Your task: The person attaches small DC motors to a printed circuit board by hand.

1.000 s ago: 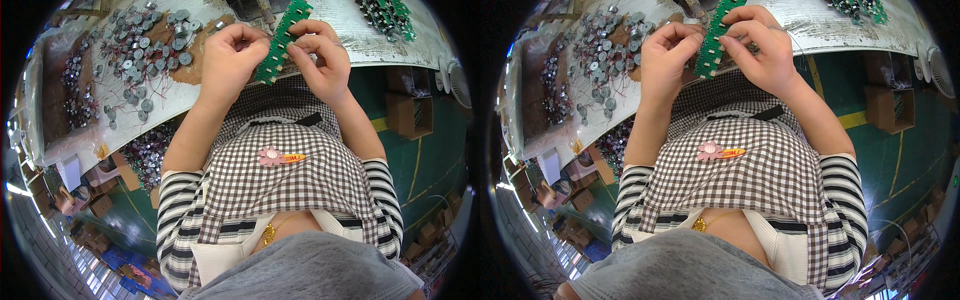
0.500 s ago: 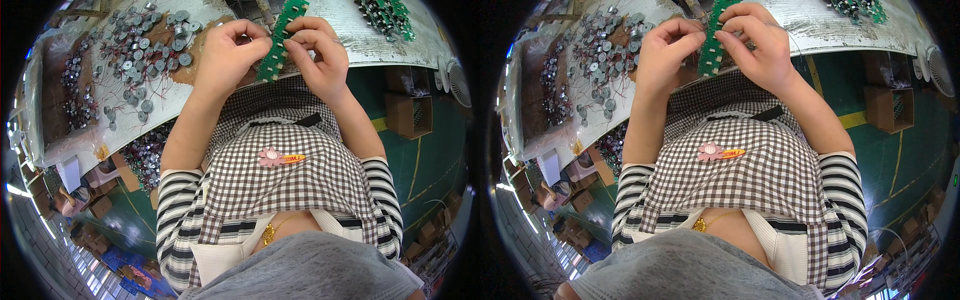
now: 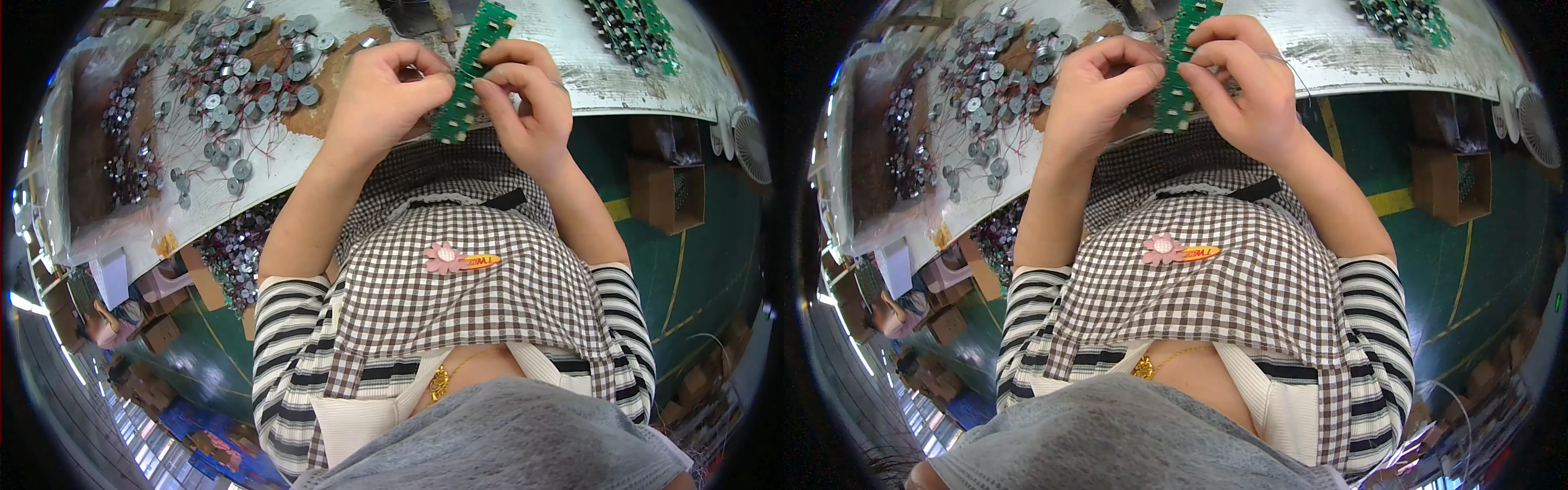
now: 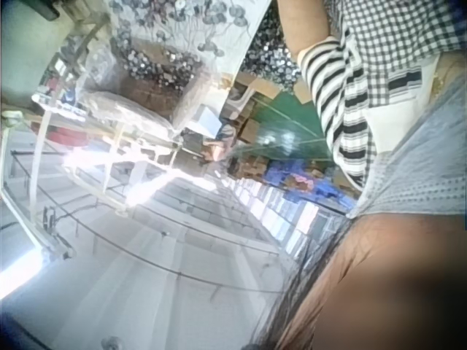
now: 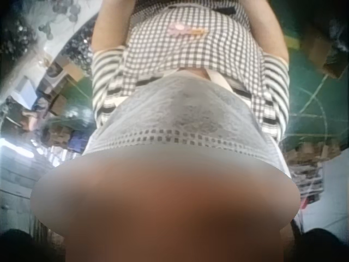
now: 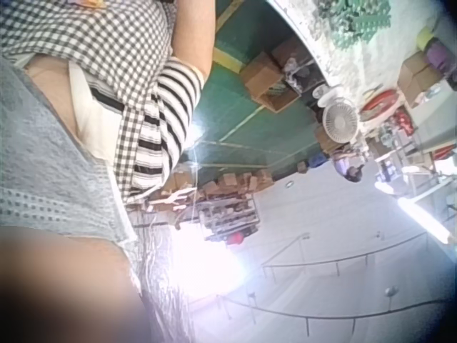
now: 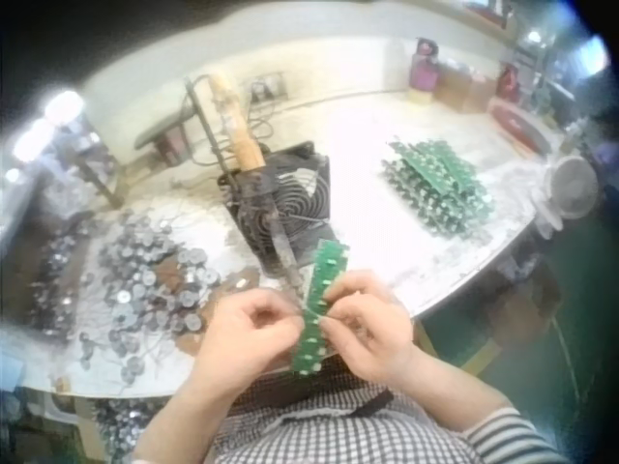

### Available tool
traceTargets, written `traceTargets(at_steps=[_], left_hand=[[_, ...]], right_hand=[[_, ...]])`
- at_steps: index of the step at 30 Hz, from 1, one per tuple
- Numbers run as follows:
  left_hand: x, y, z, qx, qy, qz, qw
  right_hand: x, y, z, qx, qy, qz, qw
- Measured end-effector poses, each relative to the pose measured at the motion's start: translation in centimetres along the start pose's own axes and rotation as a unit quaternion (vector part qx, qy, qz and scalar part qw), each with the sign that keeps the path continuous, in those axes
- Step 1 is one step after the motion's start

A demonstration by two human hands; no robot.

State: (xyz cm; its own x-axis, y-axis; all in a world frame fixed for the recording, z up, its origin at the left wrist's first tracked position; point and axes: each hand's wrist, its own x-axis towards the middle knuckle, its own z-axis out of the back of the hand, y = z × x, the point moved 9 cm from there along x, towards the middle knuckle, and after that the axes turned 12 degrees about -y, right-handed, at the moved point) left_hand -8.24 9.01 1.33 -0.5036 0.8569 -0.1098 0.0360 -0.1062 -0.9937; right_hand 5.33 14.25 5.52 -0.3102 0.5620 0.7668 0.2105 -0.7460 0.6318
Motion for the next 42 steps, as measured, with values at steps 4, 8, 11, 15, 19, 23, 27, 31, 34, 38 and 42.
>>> traceTargets(at_steps=[4, 8, 11, 15, 19, 23, 27, 31, 34, 38, 42], left_hand=[[-0.3, 0.0, 0.0, 0.044, 0.027, -0.016, 0.999], [-0.4, -1.7, 0.7, 0.156, 0.077, -0.022, 0.984], [0.7, -8.0, 6.8, 0.299, -0.130, -0.344, 0.881], [2.1, -12.9, 13.1, 0.530, -0.329, -0.300, 0.722], [7.1, -8.9, 16.2, 0.627, -0.259, -0.162, 0.716], [9.6, -5.9, 16.7, 0.669, -0.286, -0.192, 0.659], [10.1, -4.8, 16.4, 0.635, -0.287, -0.238, 0.677], [9.2, -5.2, 16.2, 0.617, -0.284, -0.279, 0.679], [8.9, -5.1, 16.9, 0.635, -0.295, -0.224, 0.678], [9.4, -5.0, 17.6, 0.633, -0.252, -0.236, 0.693], [9.6, -3.8, 19.4, 0.591, -0.220, -0.252, 0.734]], right_hand=[[0.3, -0.2, 0.6, 0.012, -0.034, -0.050, 0.998], [-0.4, -2.1, 1.1, 0.117, -0.046, -0.141, 0.982], [-0.8, -2.3, 0.9, 0.121, -0.043, -0.158, 0.979], [-1.0, -2.3, 0.5, 0.141, -0.043, -0.195, 0.970], [-1.4, -3.1, 0.2, 0.133, -0.040, -0.201, 0.970], [-1.5, -3.4, 0.1, 0.134, -0.040, -0.205, 0.969], [-1.6, -3.4, 0.1, 0.138, -0.045, -0.208, 0.967], [-1.7, -3.6, 0.2, 0.135, -0.044, -0.205, 0.968], [-1.7, -3.6, 0.2, 0.133, -0.042, -0.205, 0.969], [-1.6, -3.5, 0.2, 0.133, -0.047, -0.196, 0.970], [-1.7, -3.4, 0.3, 0.132, -0.050, -0.198, 0.970]])
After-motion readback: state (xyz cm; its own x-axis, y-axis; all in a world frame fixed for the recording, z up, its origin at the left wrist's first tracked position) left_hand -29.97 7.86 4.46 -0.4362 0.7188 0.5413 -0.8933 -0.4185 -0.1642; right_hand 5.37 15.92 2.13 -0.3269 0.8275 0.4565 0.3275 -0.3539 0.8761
